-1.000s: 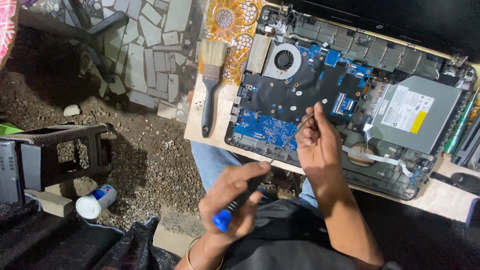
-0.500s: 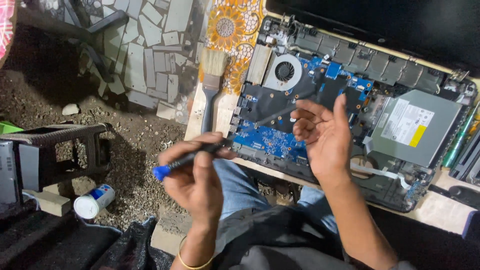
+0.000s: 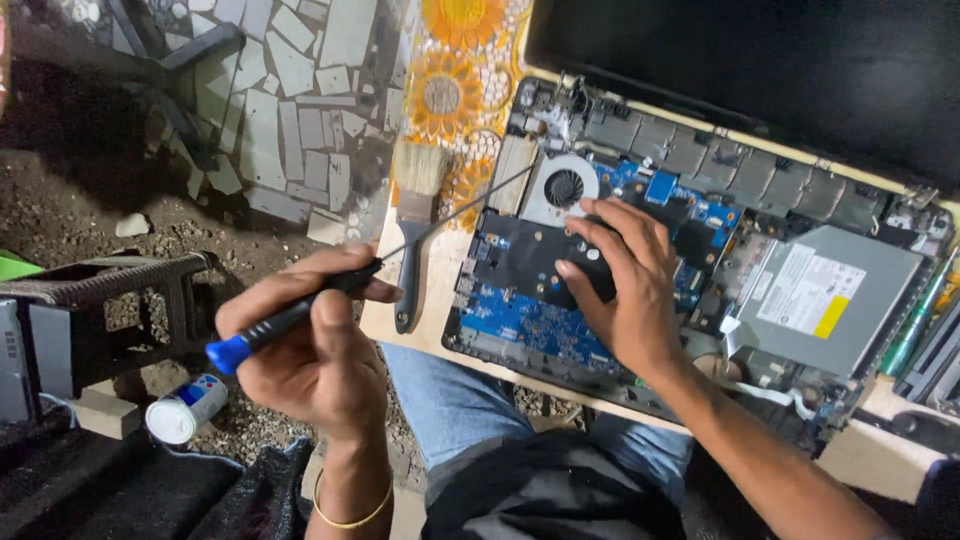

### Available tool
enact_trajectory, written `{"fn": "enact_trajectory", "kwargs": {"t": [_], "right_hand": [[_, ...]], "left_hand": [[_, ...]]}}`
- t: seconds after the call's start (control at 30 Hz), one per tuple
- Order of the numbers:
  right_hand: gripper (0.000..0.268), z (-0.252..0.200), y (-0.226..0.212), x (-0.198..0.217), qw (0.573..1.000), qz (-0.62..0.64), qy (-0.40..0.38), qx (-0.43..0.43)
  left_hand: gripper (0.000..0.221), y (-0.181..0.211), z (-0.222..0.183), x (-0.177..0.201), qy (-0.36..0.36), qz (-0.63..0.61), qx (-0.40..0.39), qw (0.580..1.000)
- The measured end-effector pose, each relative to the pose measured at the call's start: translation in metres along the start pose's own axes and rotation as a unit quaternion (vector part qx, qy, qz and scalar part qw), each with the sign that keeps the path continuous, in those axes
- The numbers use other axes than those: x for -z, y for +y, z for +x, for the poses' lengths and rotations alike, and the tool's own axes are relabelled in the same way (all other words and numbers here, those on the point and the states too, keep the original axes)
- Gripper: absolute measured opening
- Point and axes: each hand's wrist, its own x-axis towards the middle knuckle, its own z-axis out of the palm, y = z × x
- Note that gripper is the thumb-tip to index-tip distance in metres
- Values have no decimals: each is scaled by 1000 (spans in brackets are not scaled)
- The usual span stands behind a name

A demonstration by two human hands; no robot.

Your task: Disassembling a laptop motherboard by removing screws with a screwdriver and disconnecting ribbon cables.

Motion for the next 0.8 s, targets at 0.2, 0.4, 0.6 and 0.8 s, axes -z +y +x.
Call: {"fn": "enact_trajectory", "kwargs": {"t": [0.2,0.4,0.6,0.8], "right_hand": [[47,-5,15,-10,1000,6,-1,-13],[42,-4,13,-8,1000,-12,-7,-17],[40,-2,8,-6,999,-28,-2,-22],[40,-3,8,-7,999,-31,0,-27]], "left_hand": [[24,4,12,-23,-23,53,-8,998],[22,9,17,-35,-60,40,13,997],[24,9,27,-61,-174,64,-4,983],[27,17,30,-76,-225,84,2,971]]}}
